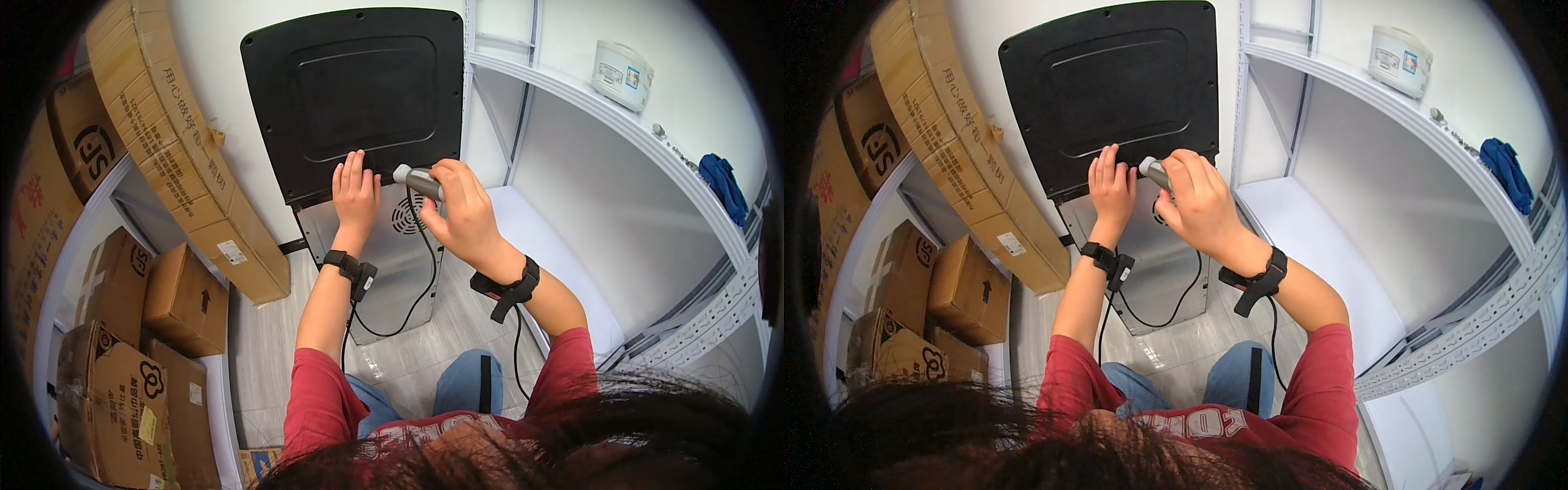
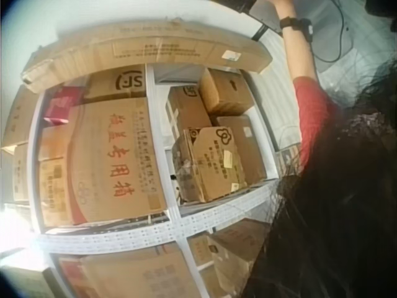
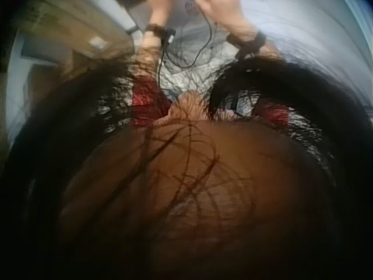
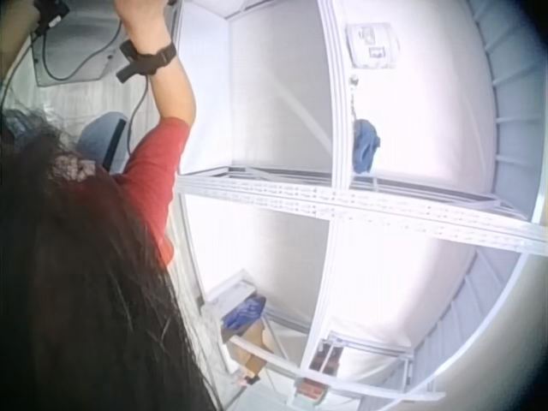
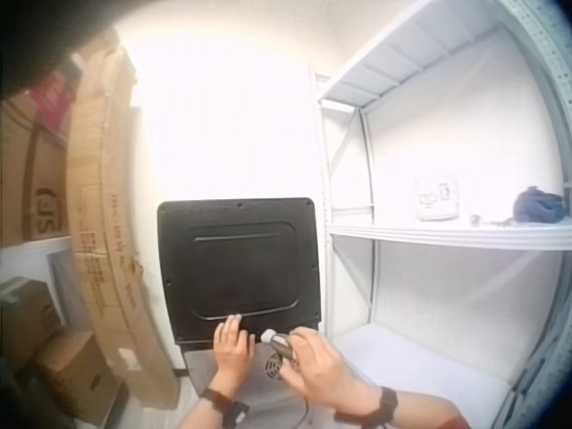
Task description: The person uses a power screwdriver to remove screws from the back panel of a small appliance, then reattaches the panel and tightens the screws. The person handles the appliance and the tool throughout the process.
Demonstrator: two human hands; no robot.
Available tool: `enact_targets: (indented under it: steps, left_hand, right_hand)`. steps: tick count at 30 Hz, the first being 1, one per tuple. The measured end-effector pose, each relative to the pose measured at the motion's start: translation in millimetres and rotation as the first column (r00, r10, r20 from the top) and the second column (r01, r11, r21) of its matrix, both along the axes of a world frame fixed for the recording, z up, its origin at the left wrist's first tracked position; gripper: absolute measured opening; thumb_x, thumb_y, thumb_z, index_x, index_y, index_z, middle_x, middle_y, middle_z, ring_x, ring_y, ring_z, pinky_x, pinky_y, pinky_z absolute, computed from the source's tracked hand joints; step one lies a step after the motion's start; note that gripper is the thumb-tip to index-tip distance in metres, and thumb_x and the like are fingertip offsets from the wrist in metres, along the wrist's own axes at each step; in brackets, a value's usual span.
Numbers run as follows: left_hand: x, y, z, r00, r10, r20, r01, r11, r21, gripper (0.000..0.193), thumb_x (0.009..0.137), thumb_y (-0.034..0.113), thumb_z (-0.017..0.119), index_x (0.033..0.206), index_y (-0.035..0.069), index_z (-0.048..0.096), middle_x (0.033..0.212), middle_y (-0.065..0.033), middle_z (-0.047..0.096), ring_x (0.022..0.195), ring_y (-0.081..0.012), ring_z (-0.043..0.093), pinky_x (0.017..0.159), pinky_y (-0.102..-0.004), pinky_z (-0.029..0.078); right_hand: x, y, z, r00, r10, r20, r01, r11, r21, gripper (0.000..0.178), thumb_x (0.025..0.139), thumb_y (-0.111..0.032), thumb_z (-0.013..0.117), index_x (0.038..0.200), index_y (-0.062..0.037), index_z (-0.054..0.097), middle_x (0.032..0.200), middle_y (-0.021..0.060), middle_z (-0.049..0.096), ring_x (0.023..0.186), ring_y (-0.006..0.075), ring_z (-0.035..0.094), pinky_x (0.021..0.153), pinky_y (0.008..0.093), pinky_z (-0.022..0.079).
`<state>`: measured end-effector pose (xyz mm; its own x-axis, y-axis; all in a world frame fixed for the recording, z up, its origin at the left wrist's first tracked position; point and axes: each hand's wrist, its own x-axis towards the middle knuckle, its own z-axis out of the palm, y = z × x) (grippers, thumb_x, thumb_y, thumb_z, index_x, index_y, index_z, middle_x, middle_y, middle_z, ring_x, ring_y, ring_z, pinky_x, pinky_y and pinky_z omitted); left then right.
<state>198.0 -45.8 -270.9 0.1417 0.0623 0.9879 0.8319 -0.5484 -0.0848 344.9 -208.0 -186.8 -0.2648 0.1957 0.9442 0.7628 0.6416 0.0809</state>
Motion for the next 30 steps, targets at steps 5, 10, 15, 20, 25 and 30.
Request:
enact_targets:
  steps: [5,10,15,20,25,30]
  left_hand:
    - [1.1,-1.4,-0.6,1.0,0.002,0.004,-0.002,1.0,-0.012,0.012,0.079,0.014,0.063,0.081,0.004,0.058,0.126,-0.0111,0.054,0.12,-0.0263,0.048,0.101,-0.0419,0.036]
    - [-2.6,0.0,-2.7,1.0,-0.003,-0.017,0.003,0.999,-0.037,0.014,0.079,0.017,0.063,0.084,0.004,0.06,0.129,-0.0106,0.052,0.124,-0.0247,0.046,0.102,-0.0421,0.035]
    - [-9.1,-0.3,-12.7,0.989,0.067,-0.132,-0.065,0.998,0.018,0.029,0.074,0.023,0.069,0.093,0.003,0.061,0.117,-0.0094,0.055,0.112,-0.0259,0.049,0.099,-0.043,0.036]
    - [-3.8,0.0,-16.6,0.987,0.109,-0.121,-0.11,0.994,-0.007,0.044,0.07,0.03,0.071,0.103,0.004,0.058,0.103,-0.0079,0.056,0.098,-0.0245,0.051,0.091,-0.0411,0.038]
    - [-4.5,0.3,-15.7,0.983,0.128,-0.135,-0.133,0.991,-0.028,0.047,0.07,0.028,0.068,0.109,0.005,0.056,0.102,-0.0078,0.056,0.096,-0.0245,0.052,0.085,-0.0392,0.038]
    - [-1.7,0.1,-15.3,0.986,0.126,-0.111,-0.131,0.991,-0.038,0.05,0.072,0.024,0.065,0.117,0.005,0.056,0.101,-0.0067,0.056,0.095,-0.0232,0.052,0.084,-0.039,0.037]
  right_hand:
    - [2.4,-1.0,-2.4,0.996,-0.081,-0.042,0.078,0.994,-0.075,0.039,0.068,0.002,0.064,0.104,0.0031,0.047,0.103,0.0186,0.052,0.08,0.0331,0.058,0.066,0.0375,0.049]
    - [-2.2,-2.3,-11.5,0.994,-0.091,-0.053,0.087,0.993,-0.082,0.04,0.07,-0.002,0.065,0.105,0.0029,0.048,0.106,0.0164,0.05,0.068,0.0313,0.061,0.057,0.0345,0.051]
    - [-9.9,-5.1,-0.7,0.997,-0.078,0.013,0.079,0.992,-0.094,0.038,0.072,-0.008,0.07,0.102,0.002,0.05,0.104,0.0155,0.051,0.06,0.028,0.062,0.05,0.0309,0.051]
    - [-7.2,3.3,6.4,0.987,-0.152,0.061,0.153,0.988,-0.011,0.036,0.074,-0.019,0.073,0.096,0.0008,0.052,0.096,0.0144,0.054,0.057,0.0257,0.061,0.048,0.0296,0.05]
    - [-3.3,6.4,11.3,0.985,-0.154,0.073,0.152,0.988,0.028,0.031,0.076,-0.019,0.073,0.092,-0.001,0.053,0.091,0.0116,0.055,0.054,0.0235,0.058,0.045,0.0274,0.048]
    - [-9.1,8.6,12.7,0.988,-0.105,0.111,0.103,0.994,0.029,0.027,0.075,-0.015,0.072,0.09,-0.0012,0.054,0.089,0.0102,0.056,0.054,0.0215,0.057,0.045,0.0274,0.047]
